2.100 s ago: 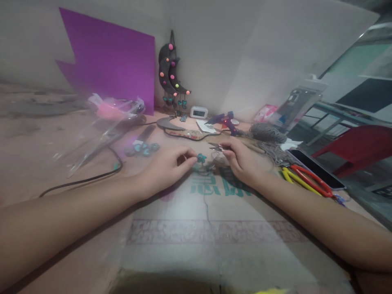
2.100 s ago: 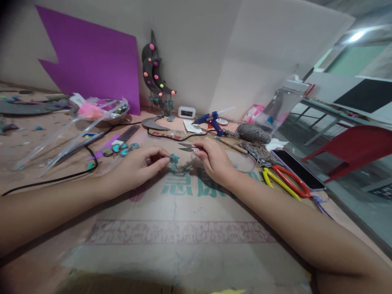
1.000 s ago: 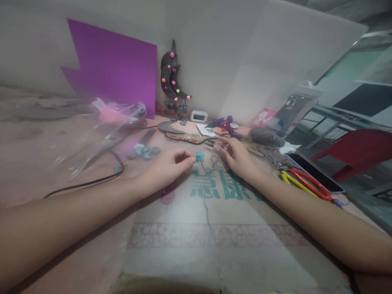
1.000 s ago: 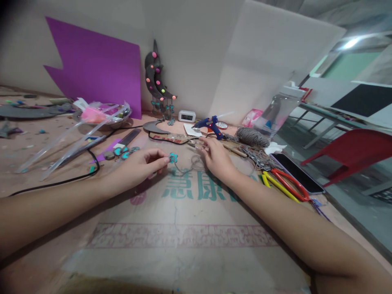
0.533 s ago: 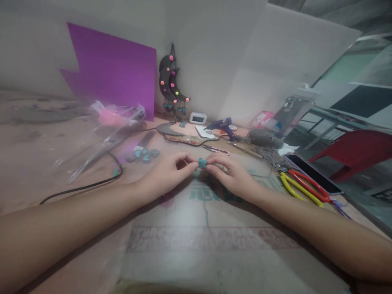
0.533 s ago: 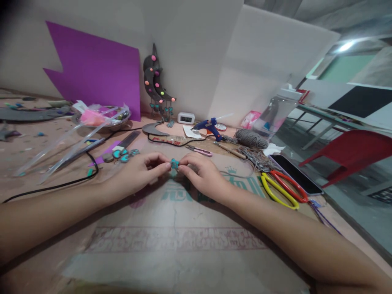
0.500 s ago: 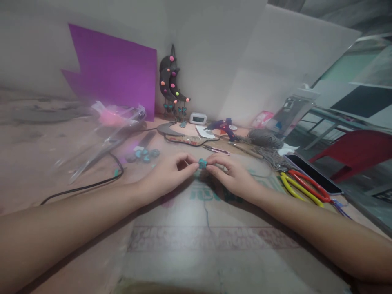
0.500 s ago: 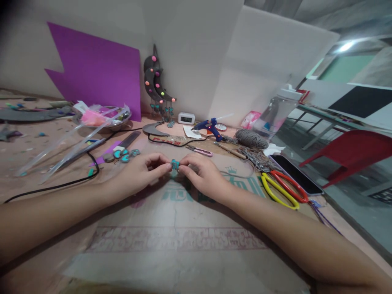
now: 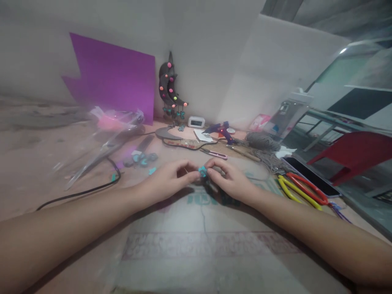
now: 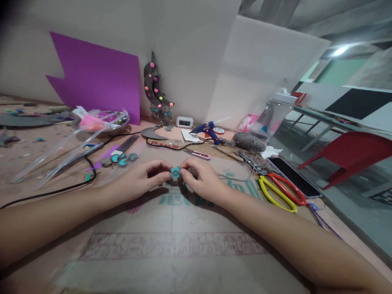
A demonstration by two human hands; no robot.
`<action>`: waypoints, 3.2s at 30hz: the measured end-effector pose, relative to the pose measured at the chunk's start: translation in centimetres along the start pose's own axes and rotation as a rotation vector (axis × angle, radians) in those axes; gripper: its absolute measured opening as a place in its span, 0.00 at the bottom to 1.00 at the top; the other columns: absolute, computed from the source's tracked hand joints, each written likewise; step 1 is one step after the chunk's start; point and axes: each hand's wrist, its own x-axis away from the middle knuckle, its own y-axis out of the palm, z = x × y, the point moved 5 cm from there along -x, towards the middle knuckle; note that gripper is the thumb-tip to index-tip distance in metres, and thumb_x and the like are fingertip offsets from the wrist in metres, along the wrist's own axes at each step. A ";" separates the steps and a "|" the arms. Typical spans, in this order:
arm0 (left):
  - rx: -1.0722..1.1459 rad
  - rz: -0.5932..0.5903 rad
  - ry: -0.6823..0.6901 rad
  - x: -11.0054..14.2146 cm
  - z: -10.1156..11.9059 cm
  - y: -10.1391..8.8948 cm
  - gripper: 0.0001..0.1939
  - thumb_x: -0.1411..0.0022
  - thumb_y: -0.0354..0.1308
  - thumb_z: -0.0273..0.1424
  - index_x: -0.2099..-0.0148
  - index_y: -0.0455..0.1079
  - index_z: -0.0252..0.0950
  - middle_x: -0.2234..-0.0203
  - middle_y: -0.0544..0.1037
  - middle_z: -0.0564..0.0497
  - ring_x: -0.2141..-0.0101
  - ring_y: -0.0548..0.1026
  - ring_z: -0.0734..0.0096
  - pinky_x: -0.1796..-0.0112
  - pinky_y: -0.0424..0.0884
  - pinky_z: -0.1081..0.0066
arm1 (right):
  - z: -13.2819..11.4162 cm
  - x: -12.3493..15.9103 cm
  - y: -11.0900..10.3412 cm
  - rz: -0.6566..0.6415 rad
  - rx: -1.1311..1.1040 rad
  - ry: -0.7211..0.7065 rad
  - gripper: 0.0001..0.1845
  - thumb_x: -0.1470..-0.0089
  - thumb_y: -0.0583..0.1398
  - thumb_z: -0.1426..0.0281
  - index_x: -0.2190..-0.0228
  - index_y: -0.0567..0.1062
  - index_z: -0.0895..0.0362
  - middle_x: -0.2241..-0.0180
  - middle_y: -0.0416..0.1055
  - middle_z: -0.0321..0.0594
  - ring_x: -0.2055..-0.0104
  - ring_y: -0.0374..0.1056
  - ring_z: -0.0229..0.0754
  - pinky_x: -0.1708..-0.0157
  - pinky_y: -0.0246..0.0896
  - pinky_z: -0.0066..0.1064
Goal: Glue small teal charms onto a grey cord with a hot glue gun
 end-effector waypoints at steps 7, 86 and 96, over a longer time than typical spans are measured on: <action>-0.094 -0.026 0.024 0.0 0.2 0.0 0.16 0.32 0.50 0.41 0.63 0.73 0.37 0.68 0.78 0.51 0.66 0.74 0.67 0.64 0.68 0.70 | -0.3 0.5 0.5 -0.050 0.051 -0.072 0.06 0.40 0.55 0.71 0.69 0.71 0.56 0.69 0.72 0.39 0.66 0.67 0.40 0.63 0.64 0.32; 0.176 0.094 -0.246 0.8 -1.2 -0.5 0.14 0.33 0.51 0.44 0.65 0.65 0.40 0.83 0.66 0.57 0.92 0.60 0.78 0.93 0.54 0.76 | 1.4 3.4 -3.0 0.107 0.088 0.303 0.12 0.50 0.62 0.57 0.74 0.70 0.51 0.76 0.71 0.36 0.73 0.67 0.46 0.74 0.66 0.38; 0.128 0.171 -0.231 0.2 -1.1 -1.2 0.15 0.35 0.53 0.41 0.70 0.65 0.38 0.81 0.70 0.54 0.84 0.67 0.78 0.83 0.60 0.77 | 1.8 3.7 -3.5 0.145 0.127 0.272 0.14 0.50 0.63 0.55 0.74 0.70 0.51 0.75 0.72 0.38 0.73 0.68 0.47 0.73 0.67 0.38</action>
